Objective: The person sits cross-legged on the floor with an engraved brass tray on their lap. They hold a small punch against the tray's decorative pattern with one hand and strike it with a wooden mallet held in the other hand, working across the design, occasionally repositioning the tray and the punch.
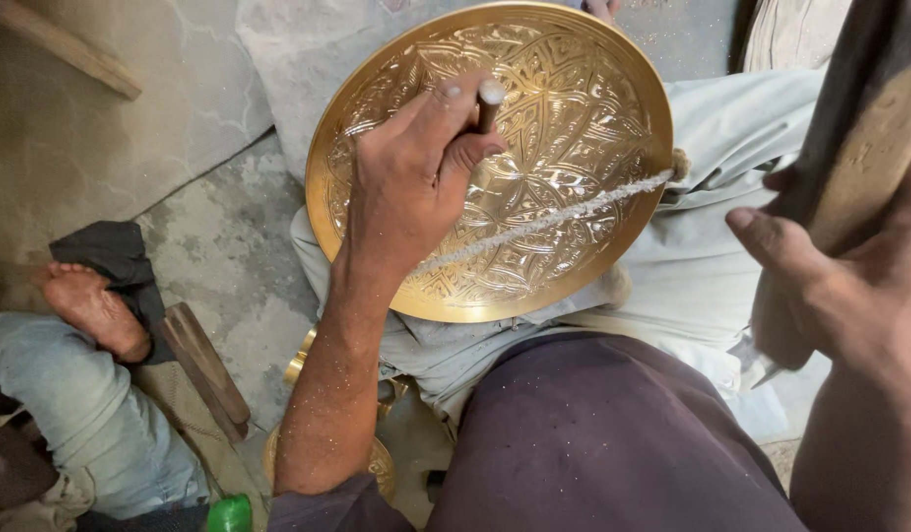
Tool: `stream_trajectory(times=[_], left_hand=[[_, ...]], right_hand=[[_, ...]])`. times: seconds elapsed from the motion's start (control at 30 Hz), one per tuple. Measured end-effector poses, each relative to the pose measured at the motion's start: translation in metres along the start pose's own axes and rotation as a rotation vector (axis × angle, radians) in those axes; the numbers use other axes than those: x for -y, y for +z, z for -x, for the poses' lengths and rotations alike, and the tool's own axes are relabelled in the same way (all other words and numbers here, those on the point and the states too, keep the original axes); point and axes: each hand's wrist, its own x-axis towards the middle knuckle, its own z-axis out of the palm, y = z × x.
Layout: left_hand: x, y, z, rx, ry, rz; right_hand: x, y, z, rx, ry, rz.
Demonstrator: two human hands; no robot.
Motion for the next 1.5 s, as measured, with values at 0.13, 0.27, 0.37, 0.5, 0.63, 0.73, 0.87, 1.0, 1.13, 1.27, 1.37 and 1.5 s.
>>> stream_trajectory(times=[0.13,0.27,0.37,0.5,0.63,0.73,0.87,1.0,1.13,1.27,1.37,1.5], left_hand=[[0.000,0.001,-0.001,0.013,-0.012,-0.010],[0.000,0.002,0.003,0.052,-0.018,-0.014],[0.001,0.002,0.003,0.046,0.017,-0.062],[0.000,0.000,0.005,0.054,-0.006,-0.078],[0.000,-0.003,0.005,0.089,0.012,-0.068],[0.000,-0.005,0.005,0.101,0.021,-0.063],[-0.002,-0.006,0.007,0.089,0.034,-0.080],[-0.004,-0.008,0.009,0.124,0.023,-0.141],[-0.002,-0.006,0.009,0.140,0.018,-0.168],[0.001,-0.003,0.011,0.113,0.068,-0.091],[0.002,-0.004,0.015,0.095,0.060,-0.116],[0.005,-0.001,0.017,0.132,0.055,-0.147]], right_hand=[[0.035,0.000,-0.007,0.026,-0.090,0.148],[0.064,0.014,-0.028,-0.051,-0.414,0.438],[0.074,0.020,-0.035,-0.108,-0.679,0.786],[0.070,0.026,-0.034,-0.114,-0.629,0.778],[0.063,0.030,-0.031,-0.081,-0.613,0.482],[0.063,0.035,-0.028,-0.087,-0.505,0.364],[0.065,0.039,-0.026,-0.130,-0.642,0.570],[0.069,0.038,-0.024,-0.139,-0.644,0.609],[0.074,0.039,-0.021,-0.190,-0.700,0.922],[0.075,0.043,-0.020,-0.134,-0.604,0.617],[0.071,0.046,-0.018,-0.054,-0.474,0.307],[0.063,0.049,-0.017,-0.052,-0.504,0.284]])
